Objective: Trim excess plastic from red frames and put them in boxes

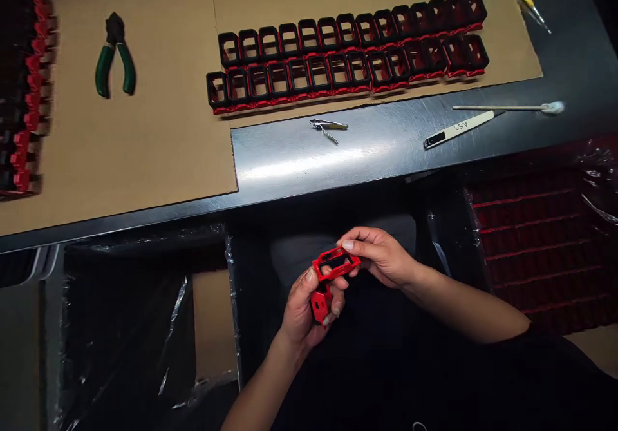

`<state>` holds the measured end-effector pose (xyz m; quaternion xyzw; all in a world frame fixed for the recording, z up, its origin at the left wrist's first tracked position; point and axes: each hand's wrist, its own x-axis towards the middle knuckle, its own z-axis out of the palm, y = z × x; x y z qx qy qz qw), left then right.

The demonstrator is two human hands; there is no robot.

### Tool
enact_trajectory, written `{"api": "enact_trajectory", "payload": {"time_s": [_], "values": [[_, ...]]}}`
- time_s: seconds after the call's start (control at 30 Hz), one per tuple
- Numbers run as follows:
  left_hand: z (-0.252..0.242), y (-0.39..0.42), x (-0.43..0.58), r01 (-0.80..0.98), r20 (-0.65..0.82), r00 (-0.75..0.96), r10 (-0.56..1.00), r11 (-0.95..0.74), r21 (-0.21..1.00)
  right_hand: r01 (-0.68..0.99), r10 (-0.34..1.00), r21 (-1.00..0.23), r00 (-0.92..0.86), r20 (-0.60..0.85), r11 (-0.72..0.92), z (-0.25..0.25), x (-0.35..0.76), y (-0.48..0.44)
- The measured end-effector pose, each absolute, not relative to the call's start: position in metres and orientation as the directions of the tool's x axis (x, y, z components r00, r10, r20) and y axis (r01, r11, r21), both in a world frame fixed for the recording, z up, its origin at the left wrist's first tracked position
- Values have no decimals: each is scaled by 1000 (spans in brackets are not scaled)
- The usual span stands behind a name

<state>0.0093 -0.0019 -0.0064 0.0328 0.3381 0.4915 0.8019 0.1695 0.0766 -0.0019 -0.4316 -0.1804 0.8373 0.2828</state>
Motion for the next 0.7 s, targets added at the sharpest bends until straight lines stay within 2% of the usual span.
{"api": "enact_trajectory", "payload": {"time_s": [0.17,0.4,0.7], "values": [[-7,-4,10,-786,-440,273,855,462,411,-359,644,-537,-487,-590,-763,3,175,71],[-4,-6,6,-738,-362,235,902,408,538,-405,682,-611,-653,-328,-681,-3,186,65],[-7,-11,1,-674,-333,241,912,404,618,-405,686,-627,-664,-299,-665,-8,183,65]]}}
